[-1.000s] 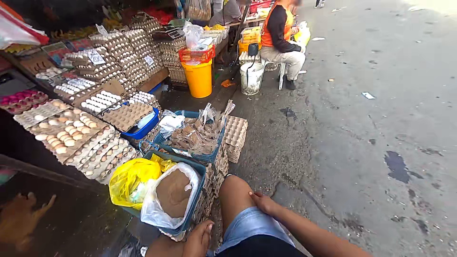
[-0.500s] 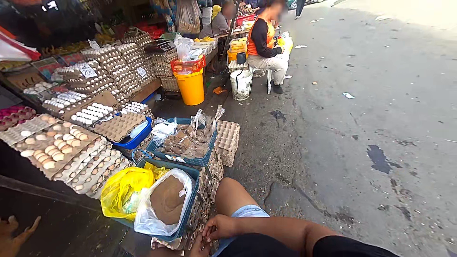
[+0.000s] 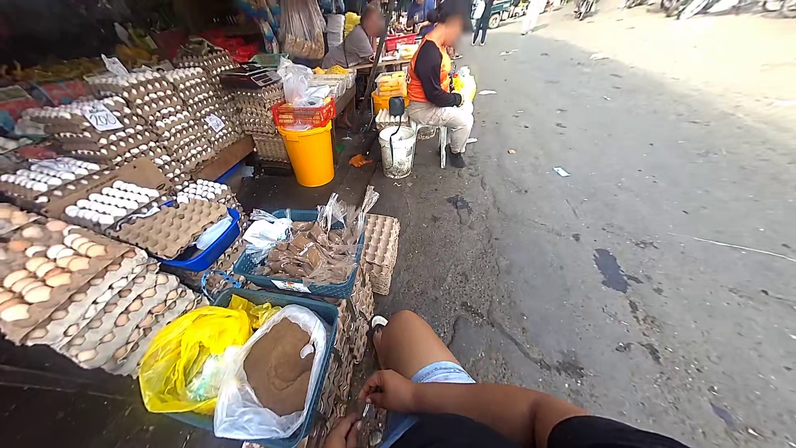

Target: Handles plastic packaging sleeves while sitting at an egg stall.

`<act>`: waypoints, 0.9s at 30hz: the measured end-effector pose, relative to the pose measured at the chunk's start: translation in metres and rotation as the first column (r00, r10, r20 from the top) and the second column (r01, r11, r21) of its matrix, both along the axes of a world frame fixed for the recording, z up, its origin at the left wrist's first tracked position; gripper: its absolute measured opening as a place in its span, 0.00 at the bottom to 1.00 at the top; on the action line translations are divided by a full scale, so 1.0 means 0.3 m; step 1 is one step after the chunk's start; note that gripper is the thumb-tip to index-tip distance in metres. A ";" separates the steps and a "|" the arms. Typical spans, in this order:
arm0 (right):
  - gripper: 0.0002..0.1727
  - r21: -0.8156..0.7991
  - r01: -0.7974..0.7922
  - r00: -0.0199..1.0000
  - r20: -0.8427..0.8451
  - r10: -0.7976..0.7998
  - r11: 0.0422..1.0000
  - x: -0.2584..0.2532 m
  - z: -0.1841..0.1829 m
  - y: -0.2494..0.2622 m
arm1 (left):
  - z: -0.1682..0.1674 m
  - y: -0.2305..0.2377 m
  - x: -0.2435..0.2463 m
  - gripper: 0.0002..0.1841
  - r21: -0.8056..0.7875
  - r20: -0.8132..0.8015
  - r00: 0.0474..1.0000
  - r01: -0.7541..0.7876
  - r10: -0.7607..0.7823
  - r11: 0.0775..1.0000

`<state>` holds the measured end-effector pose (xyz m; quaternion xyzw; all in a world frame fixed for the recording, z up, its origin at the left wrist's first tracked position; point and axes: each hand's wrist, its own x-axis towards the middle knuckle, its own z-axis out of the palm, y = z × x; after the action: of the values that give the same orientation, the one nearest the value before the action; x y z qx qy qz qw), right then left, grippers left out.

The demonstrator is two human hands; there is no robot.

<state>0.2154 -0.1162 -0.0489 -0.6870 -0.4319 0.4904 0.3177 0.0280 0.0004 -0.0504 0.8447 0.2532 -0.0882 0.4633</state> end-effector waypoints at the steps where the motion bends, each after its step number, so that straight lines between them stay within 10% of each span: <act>1: 0.16 0.011 0.021 1.000 0.013 -0.021 1.000 0.005 0.001 0.000 | -0.012 0.005 0.001 0.19 0.037 0.003 1.000 0.001 -0.001 0.999; 27: 0.14 0.234 -0.097 0.995 0.040 0.091 0.967 -0.024 0.039 -0.011 | 0.002 -0.001 0.044 0.19 -0.006 -0.287 0.941 0.187 -0.181 0.982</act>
<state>0.2082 -0.1195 -0.0373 -0.6302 -0.5238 0.4400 0.3673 0.0411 0.0003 -0.0498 0.8478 0.2386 -0.2495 0.4026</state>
